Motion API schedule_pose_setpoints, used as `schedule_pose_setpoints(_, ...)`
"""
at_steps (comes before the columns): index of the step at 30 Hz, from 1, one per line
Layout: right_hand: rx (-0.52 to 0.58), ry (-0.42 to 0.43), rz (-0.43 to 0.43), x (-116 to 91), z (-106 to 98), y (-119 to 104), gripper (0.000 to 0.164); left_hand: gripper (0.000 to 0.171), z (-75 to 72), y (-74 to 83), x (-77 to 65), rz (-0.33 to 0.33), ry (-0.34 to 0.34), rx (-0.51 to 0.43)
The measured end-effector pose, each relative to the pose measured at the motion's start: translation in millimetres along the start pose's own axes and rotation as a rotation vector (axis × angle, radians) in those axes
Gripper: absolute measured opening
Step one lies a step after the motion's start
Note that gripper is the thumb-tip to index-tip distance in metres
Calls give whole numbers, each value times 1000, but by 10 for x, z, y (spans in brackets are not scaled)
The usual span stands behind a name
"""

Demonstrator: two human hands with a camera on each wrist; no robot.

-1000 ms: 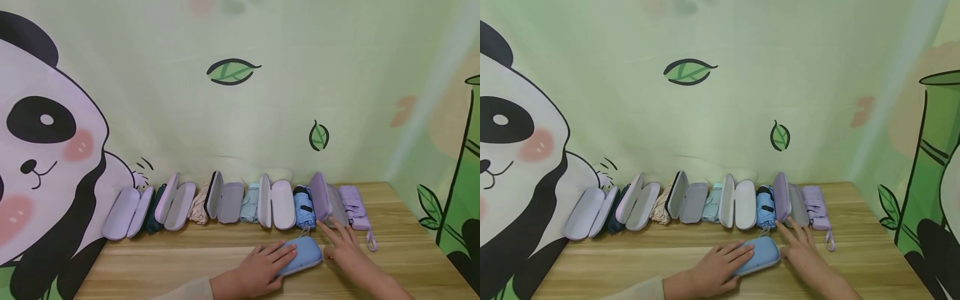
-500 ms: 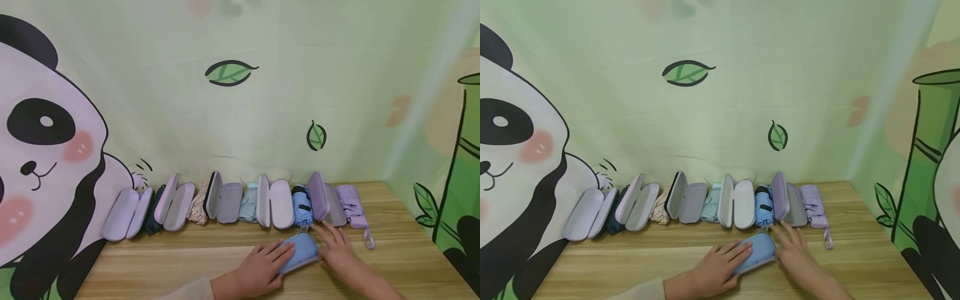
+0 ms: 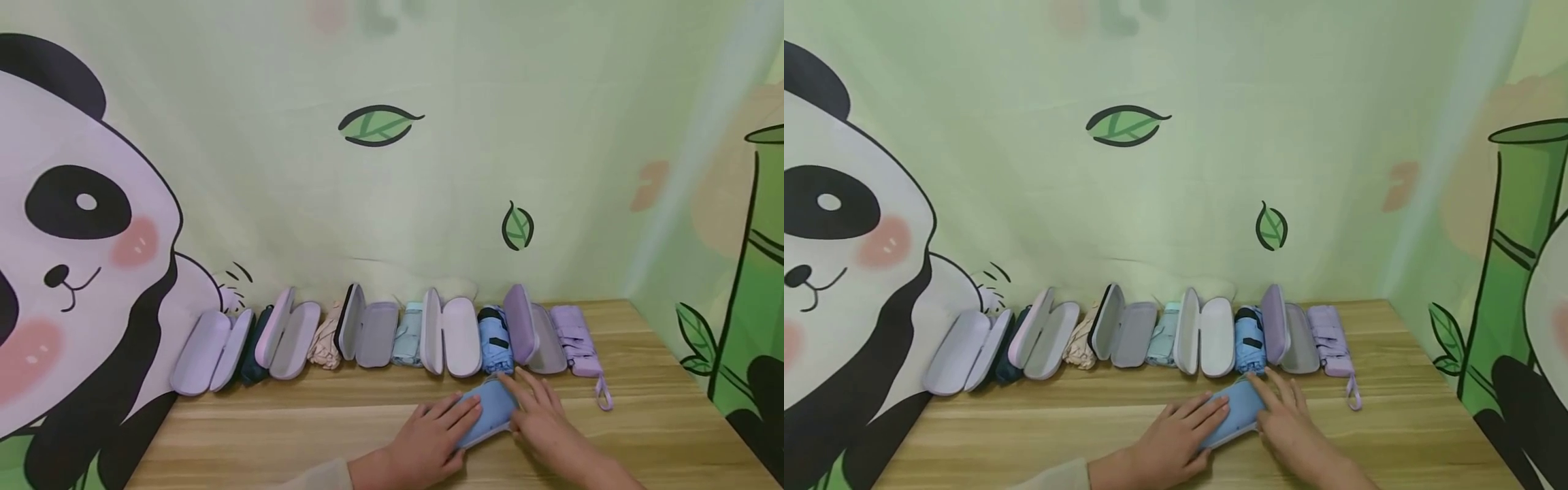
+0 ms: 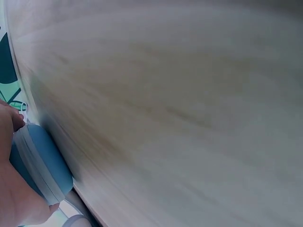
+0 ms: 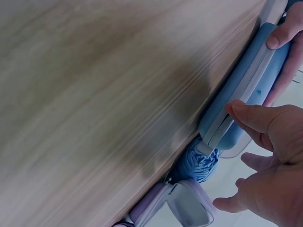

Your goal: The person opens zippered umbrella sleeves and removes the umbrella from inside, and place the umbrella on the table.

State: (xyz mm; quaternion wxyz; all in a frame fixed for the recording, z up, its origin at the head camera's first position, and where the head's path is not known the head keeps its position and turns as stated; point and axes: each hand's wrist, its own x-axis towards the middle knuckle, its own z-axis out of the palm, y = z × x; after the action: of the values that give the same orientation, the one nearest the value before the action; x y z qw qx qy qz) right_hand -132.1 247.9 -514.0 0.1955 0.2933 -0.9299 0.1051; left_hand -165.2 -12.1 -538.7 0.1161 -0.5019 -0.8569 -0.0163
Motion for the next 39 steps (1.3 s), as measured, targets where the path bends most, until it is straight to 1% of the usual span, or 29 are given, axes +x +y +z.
schedule_pose_setpoints(5,1,4,-19,3,15,-31,32,70,24,28,-5,-14,27,11)
schedule_pose_setpoints(10,11,13,-24,21,16,-68,32,71,19,42,3,-31,34,9)
schedule_pose_setpoints(16,-17,1,-42,75,27,-137,30,72,15,65,11,-53,42,38)
schedule_pose_setpoints(21,-17,-21,-54,111,52,-195,28,71,-10,96,19,-89,14,45)
schedule_pose_setpoints(23,-11,-19,-45,115,60,-206,28,74,-29,99,18,-96,-18,30)
schedule_pose_setpoints(25,-1,-13,-29,112,62,-208,28,78,-65,93,3,-88,-64,0)
schedule_pose_setpoints(29,12,-21,3,103,75,-189,26,89,-155,36,-50,-39,-191,-99)
schedule_pose_setpoints(31,18,-36,18,111,77,-181,24,90,-222,1,-71,7,-236,-107)
schedule_pose_setpoints(32,17,-41,24,120,78,-176,24,90,-258,-23,-76,38,-251,-92)
schedule_pose_setpoints(34,18,-56,33,147,73,-178,24,89,-325,-60,-85,120,-252,-14)
schedule_pose_setpoints(37,22,-85,32,182,79,-188,24,91,-401,-104,-100,243,-218,146)
schedule_pose_setpoints(39,22,-85,22,201,88,-194,25,93,-421,-131,-98,302,-193,226)
